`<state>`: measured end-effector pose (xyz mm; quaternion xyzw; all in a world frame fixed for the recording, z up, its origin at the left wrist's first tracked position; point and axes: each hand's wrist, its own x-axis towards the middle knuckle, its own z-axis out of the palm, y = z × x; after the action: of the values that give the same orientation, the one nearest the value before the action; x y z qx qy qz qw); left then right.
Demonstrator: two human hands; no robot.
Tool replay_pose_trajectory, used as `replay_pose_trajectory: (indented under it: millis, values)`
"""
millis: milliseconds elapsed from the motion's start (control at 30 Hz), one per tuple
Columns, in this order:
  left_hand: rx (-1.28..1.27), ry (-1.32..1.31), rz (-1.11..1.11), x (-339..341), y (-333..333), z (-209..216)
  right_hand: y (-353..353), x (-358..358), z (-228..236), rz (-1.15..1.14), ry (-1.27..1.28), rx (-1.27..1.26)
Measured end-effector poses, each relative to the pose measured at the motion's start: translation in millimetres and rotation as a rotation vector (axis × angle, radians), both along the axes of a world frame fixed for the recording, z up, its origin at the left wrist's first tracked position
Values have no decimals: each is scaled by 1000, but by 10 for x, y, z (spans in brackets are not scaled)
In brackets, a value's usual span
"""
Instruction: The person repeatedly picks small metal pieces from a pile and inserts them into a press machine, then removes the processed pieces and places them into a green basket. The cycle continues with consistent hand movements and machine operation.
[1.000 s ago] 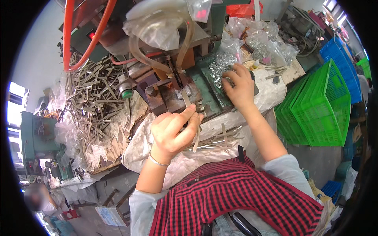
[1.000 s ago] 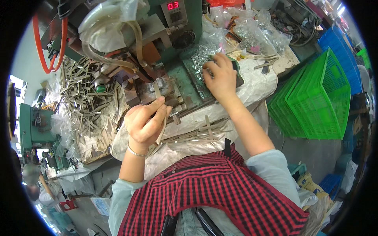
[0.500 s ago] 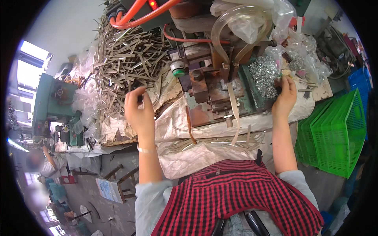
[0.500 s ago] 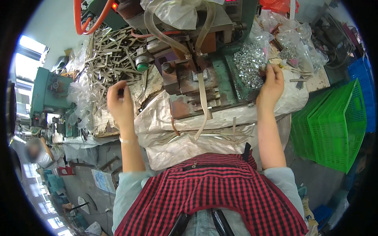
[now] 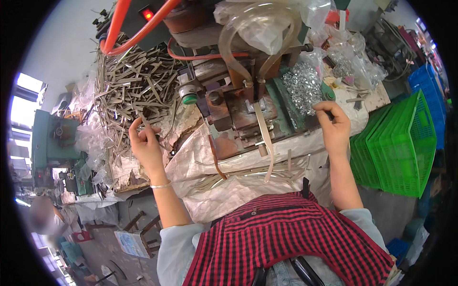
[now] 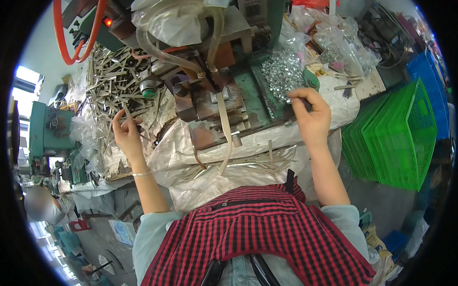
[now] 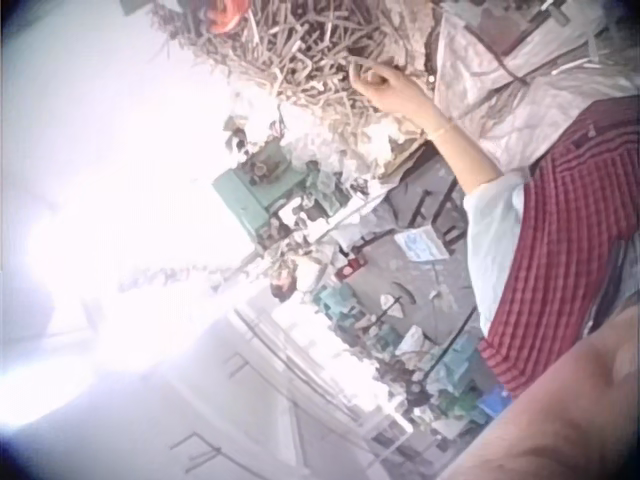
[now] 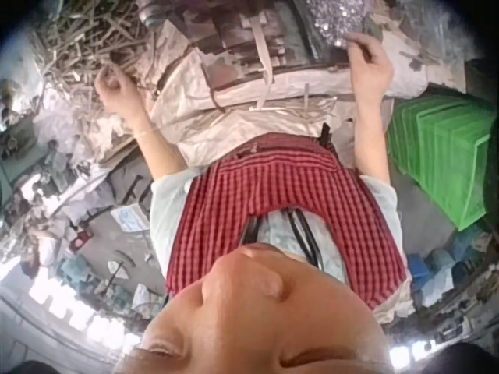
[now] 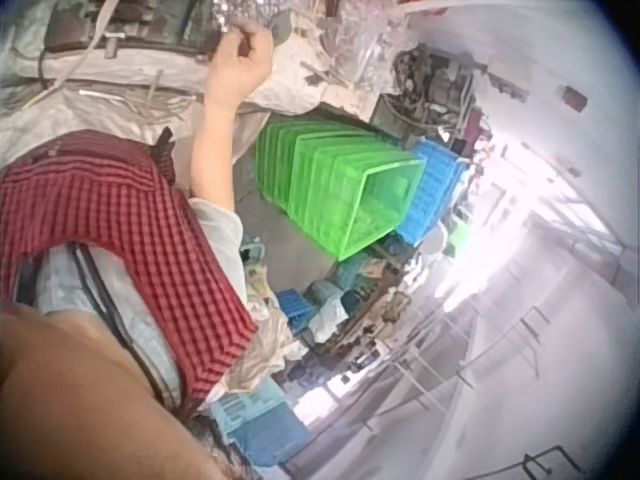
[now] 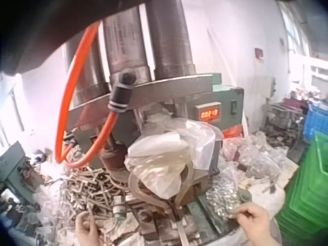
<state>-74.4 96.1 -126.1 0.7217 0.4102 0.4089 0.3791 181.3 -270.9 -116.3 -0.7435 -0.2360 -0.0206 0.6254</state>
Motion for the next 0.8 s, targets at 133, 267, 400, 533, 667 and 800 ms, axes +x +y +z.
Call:
replay_pose_trajectory:
  millis: [133,267,400,533,667,800]
  values:
    - [-271,-222,-344,48,-38,135,488,-180,582,228,-211,7]
    - [-299,-208,-350,325,-304,-134,993,-205,516,237,-192,113]
    - [-369,-158,-298,281,-547,-161,1115,-419,418,217,61,301]
    - [181,-186,-302,412,-721,277,1145,-412,391,305,217,389]
    - [356,-508,-360,506,-1210,924,1153,-467,568,403,369,433]
    - [843,-271,-571,442,-1365,1019,1001,-632,716,300,40,160]
